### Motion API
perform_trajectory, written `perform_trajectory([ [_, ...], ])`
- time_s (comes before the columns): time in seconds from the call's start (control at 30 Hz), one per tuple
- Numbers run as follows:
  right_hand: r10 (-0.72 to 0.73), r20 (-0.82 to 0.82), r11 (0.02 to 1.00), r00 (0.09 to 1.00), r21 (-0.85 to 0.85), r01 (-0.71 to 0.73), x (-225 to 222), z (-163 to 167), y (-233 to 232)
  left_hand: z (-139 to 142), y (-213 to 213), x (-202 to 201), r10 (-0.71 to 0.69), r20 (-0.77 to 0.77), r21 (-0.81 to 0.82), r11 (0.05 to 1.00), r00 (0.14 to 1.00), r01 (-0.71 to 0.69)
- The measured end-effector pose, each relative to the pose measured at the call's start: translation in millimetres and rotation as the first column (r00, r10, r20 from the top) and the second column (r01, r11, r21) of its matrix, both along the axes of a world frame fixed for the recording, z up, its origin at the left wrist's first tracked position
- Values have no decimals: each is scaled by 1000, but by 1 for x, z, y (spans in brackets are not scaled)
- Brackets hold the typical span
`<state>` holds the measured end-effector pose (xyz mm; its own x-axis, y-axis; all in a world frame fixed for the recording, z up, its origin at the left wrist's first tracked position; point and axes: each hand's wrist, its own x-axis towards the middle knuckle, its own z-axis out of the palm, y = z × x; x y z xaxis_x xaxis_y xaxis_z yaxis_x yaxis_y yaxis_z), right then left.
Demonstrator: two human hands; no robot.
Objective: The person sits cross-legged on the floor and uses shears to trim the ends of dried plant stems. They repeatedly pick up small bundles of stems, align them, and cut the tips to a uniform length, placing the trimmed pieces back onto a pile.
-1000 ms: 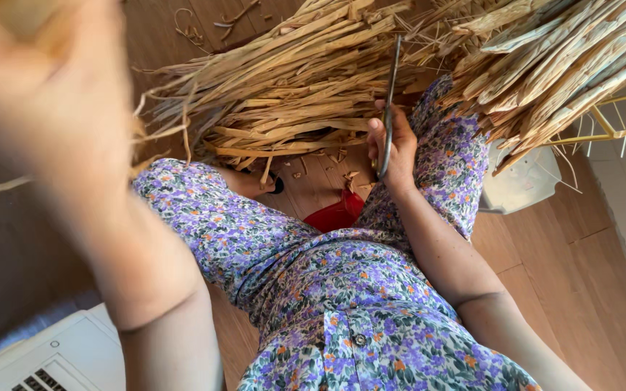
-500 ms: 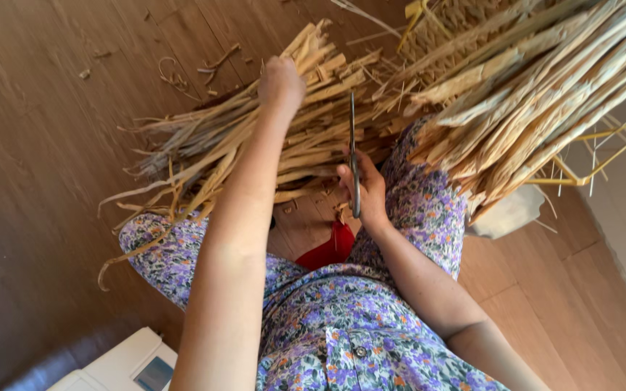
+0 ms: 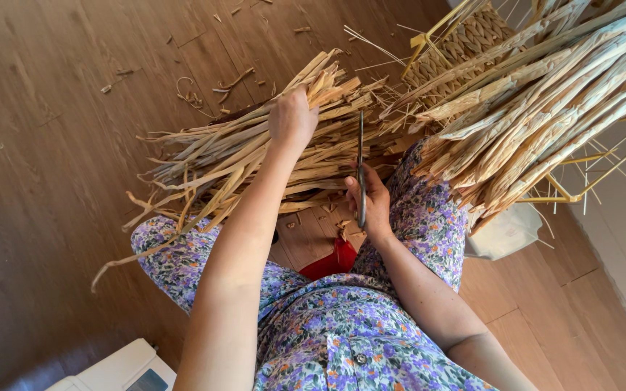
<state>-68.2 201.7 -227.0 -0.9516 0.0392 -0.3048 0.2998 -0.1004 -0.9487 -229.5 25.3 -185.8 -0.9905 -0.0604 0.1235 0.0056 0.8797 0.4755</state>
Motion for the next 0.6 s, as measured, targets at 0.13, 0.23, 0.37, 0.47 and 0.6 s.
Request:
perform_trajectory([
  [0.13, 21, -63, 1000, 998, 0, -21, 13, -3, -1, 34, -9, 60, -52, -234, 112, 990, 971, 80],
  [0.23, 41, -98, 999, 994, 28, -39, 26, -8, 0, 63, -14, 111, -112, -187, 327, 930, 976, 169],
  [0.37, 46, -283, 999, 958, -10, -51, 46, -6, -4, 96, -23, 186, -163, -314, 562, 762, 935, 321],
  [0.47, 38, -400, 989, 916, -115, -91, 64, 12, -5, 109, -28, 234, -147, -299, 644, 698, 943, 313],
  [0.6, -1, -513, 924, 859, -329, -195, 97, 62, 2, 119, -28, 283, -171, -274, 653, 689, 946, 313],
])
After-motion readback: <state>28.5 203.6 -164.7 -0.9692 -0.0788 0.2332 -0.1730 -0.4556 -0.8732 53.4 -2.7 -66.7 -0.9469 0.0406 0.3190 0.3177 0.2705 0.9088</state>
